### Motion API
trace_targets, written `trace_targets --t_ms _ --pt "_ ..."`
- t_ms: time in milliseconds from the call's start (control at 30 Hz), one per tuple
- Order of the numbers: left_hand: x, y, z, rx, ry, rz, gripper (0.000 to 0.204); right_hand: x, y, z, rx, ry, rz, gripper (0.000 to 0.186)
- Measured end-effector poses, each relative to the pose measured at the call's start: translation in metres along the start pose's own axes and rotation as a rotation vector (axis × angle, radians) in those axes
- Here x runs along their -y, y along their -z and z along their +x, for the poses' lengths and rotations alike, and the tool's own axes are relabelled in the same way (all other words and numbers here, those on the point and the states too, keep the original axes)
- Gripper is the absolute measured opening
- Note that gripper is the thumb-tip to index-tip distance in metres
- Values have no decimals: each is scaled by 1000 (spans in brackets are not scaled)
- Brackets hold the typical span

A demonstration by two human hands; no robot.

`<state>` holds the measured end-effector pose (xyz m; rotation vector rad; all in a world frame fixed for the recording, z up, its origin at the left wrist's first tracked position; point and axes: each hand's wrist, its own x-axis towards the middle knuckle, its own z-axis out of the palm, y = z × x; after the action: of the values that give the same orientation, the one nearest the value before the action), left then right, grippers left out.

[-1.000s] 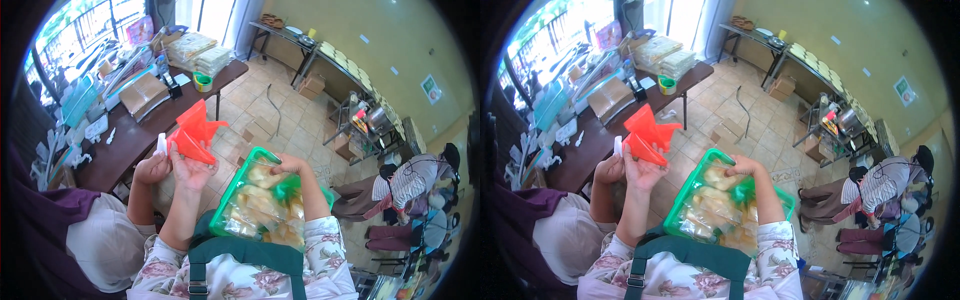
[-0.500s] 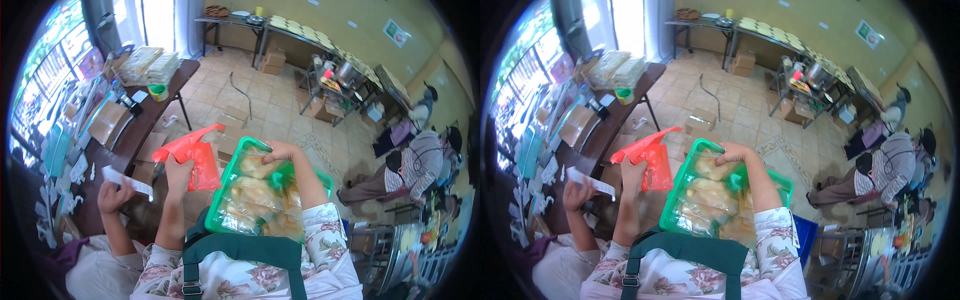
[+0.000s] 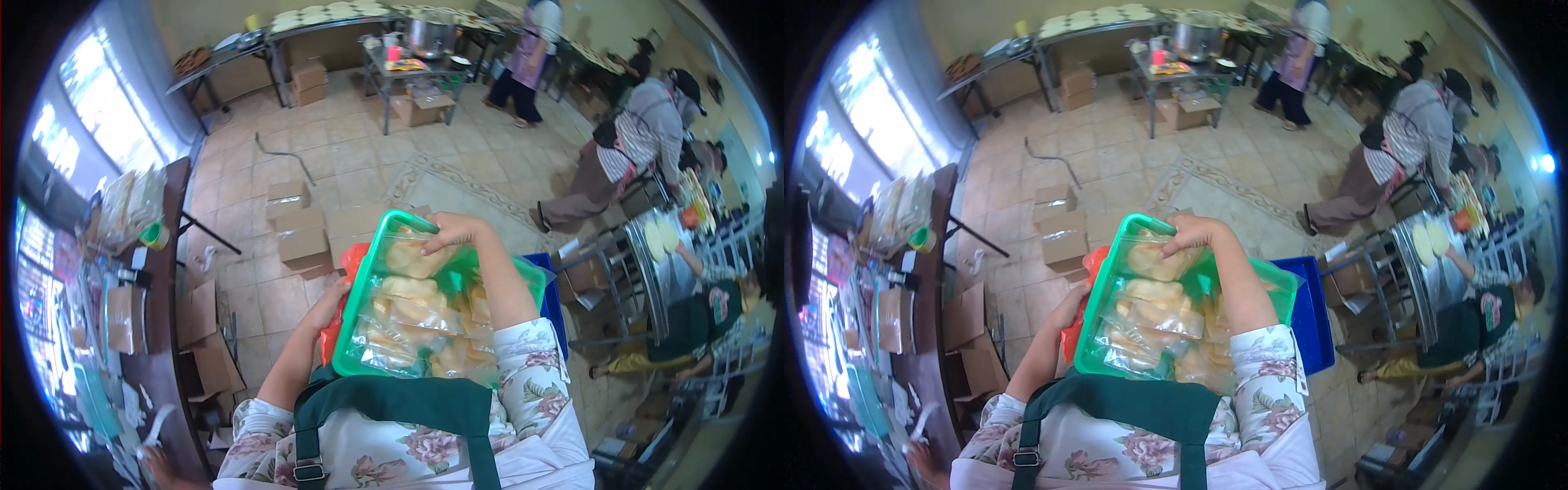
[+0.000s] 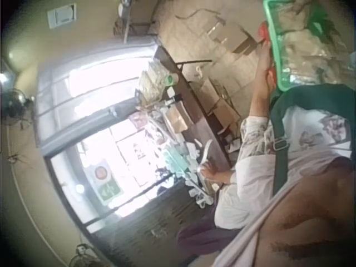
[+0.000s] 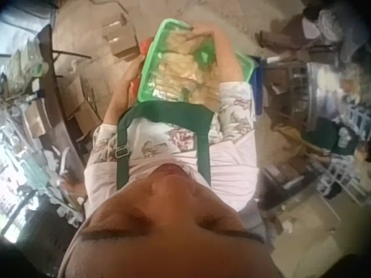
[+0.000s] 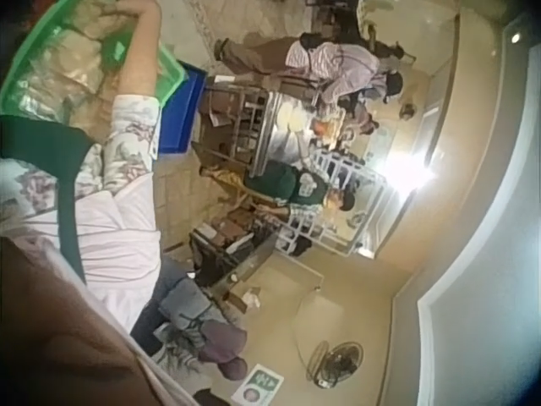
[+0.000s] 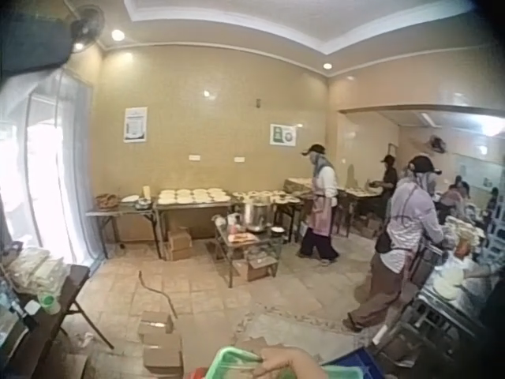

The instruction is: Sealing individual food portions in plastic bags using a heat sealer and organizing them into a green plastic container.

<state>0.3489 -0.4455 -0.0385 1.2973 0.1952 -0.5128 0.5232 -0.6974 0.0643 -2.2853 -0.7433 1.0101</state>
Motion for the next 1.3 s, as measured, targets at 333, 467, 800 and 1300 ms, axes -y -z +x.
trace_targets --t_ms 333,467,800,1300 --pt "-21 -142 46 99 -40 113 61 -105 19 -100 -364 -10 -24 67" --pt "-11 -170 58 11 -8 159 63 -87 9 -149 -1016 263 -870 64" --pt "-23 -237 100 139 -49 305 57 -144 -26 -200 -786 332 -896 30" --pt "-60 -297 112 482 -48 352 60 -89 -65 -246 -693 -438 -794 28"
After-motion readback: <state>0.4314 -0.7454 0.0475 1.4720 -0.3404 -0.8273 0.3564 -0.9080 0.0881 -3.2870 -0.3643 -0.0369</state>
